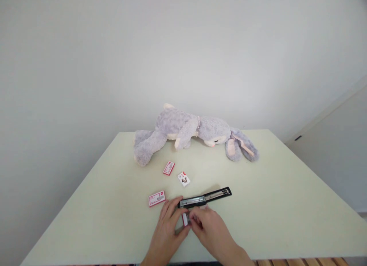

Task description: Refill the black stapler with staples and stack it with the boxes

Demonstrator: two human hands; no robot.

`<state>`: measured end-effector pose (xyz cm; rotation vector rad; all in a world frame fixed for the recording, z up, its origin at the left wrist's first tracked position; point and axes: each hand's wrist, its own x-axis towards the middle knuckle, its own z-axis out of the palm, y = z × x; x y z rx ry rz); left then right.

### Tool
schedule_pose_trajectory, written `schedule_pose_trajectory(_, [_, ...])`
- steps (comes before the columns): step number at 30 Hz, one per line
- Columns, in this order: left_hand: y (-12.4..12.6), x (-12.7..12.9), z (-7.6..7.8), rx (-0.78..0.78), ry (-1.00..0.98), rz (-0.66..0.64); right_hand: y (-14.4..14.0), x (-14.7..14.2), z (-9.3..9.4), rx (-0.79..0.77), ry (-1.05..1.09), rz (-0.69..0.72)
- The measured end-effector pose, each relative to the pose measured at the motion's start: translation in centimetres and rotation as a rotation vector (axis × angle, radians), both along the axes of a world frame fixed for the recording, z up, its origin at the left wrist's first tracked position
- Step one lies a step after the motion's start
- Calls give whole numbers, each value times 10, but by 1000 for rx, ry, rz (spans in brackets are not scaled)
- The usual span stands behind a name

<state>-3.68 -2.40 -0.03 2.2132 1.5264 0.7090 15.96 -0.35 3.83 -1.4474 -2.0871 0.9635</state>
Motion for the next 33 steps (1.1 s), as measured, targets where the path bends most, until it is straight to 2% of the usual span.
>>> schedule_pose_trajectory(2, [1, 1, 2, 2, -5, 3, -4, 7, -4, -9, -70, 34])
schedule_pose_trajectory(5, [-2, -2, 4, 19, -24, 16, -6, 21, -4, -48, -38, 47])
schedule_pose_trajectory(10, [-17, -11, 2, -8, -66, 188, -9, 61, -12, -108, -34, -222])
schedule_pose_trajectory(12, [-20, -8, 1, -67, -53, 238, -11, 69, -18, -121, -61, -265])
schedule_pose_trajectory(15, [-17, 8, 2, -107, -2, 237, -13, 62, -24, -113, -51, -201])
schedule_pose_trajectory(19, [-11, 25, 5, -81, 0, 251, -14, 49, -27, -113, 18, -146])
schedule_pose_trajectory(23, [-14, 26, 4, -24, 2, 239, -6, 77, -38, -206, 42, -292])
schedule_pose_trajectory(26, [-17, 27, 0, 26, 87, 184, 6, 103, -42, -263, 206, -379])
schedule_pose_trajectory(30, [-16, 33, -5, 45, 163, 189, 30, 108, -26, -289, 514, -251])
schedule_pose_trajectory(33, [-14, 35, -8, 53, 169, 203, 47, 95, -9, -296, 539, -114])
